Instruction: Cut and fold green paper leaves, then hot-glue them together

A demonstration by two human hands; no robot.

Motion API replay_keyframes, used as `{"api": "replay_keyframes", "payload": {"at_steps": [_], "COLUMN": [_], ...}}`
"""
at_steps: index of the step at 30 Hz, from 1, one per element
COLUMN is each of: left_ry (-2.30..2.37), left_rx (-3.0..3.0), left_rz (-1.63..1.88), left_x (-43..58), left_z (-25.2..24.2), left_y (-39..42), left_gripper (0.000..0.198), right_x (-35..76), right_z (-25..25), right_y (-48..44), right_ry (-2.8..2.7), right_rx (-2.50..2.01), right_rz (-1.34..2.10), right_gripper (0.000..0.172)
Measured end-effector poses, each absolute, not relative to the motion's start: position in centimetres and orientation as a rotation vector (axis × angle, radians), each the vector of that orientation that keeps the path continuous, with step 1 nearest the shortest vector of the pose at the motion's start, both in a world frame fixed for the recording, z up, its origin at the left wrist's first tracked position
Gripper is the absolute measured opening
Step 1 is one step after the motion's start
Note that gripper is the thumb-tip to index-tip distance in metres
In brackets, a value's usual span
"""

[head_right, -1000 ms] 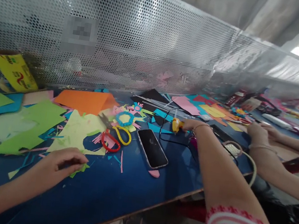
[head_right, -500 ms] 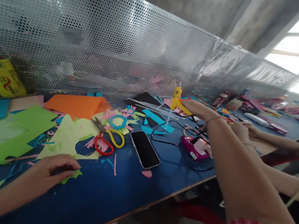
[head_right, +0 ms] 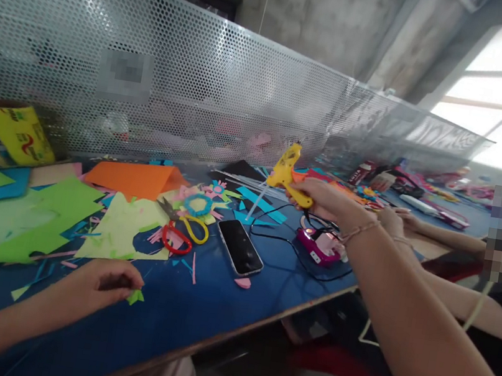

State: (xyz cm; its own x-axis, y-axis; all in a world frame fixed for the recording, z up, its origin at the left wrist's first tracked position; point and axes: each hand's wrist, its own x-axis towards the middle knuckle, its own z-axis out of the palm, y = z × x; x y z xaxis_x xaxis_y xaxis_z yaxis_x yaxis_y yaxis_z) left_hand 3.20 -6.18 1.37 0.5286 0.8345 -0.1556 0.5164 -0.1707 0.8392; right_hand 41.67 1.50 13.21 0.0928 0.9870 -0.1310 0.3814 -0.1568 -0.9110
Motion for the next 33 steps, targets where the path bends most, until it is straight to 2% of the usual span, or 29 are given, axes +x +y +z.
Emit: {"api": "replay_keyframes", "payload": {"at_steps": [1, 4, 7, 10, 12, 14, 18, 23, 27, 33], "left_ry": [1.102, 1.065, 1.046, 1.075, 1.106, 1.125, 1.198, 1.309, 1.359, 1.42], "left_rx": [1.841, 1.875, 1.916, 1.898, 1.889, 1.893, 1.87, 1.885, 1.849, 1.635], "left_rz": [0.411, 0.387, 0.396, 0.435, 0.455, 0.458, 0.447, 0.496, 0.553, 0.807], "left_x": [3.2, 3.1, 3.1, 2.9, 2.7, 2.2, 1.4, 1.3, 1.7, 2.1], "left_z": [1.5, 1.9, 2.3, 2.3, 2.0, 1.6, 0.8, 0.0, -0.1, -0.4], "left_y": [-6.4, -7.3, -8.2, -9.1, -9.6, -10.2, -11.1, -12.0, -12.1, -11.9], "left_gripper": [0.018, 0.019, 0.019, 0.017, 0.019, 0.021, 0.02, 0.017, 0.015, 0.011], "right_x": [41.1, 39.0, 36.8, 34.4, 32.9, 31.5, 29.5, 28.0, 27.1, 25.7], "right_z": [12.9, 11.8, 10.6, 9.3, 8.6, 8.0, 7.3, 6.6, 5.4, 4.9], "right_y": [1.0, -0.6, -1.7, -2.4, -2.9, -3.5, -4.4, -4.8, -4.3, -3.6], "right_ry": [-1.399, -1.592, -1.736, -1.952, -2.046, -2.089, -1.961, -1.752, -1.589, -1.533], "right_rx": [-1.615, -1.49, -1.49, -1.538, -1.571, -1.565, -1.386, -1.067, -0.948, -0.955], "right_rz": [1.059, 0.991, 0.615, 0.312, 0.257, 0.391, 0.999, 1.518, 1.638, 1.608], "right_gripper": [0.007, 0.02, 0.035, 0.025, 0.015, 0.011, 0.01, 0.031, 0.042, 0.041]}}
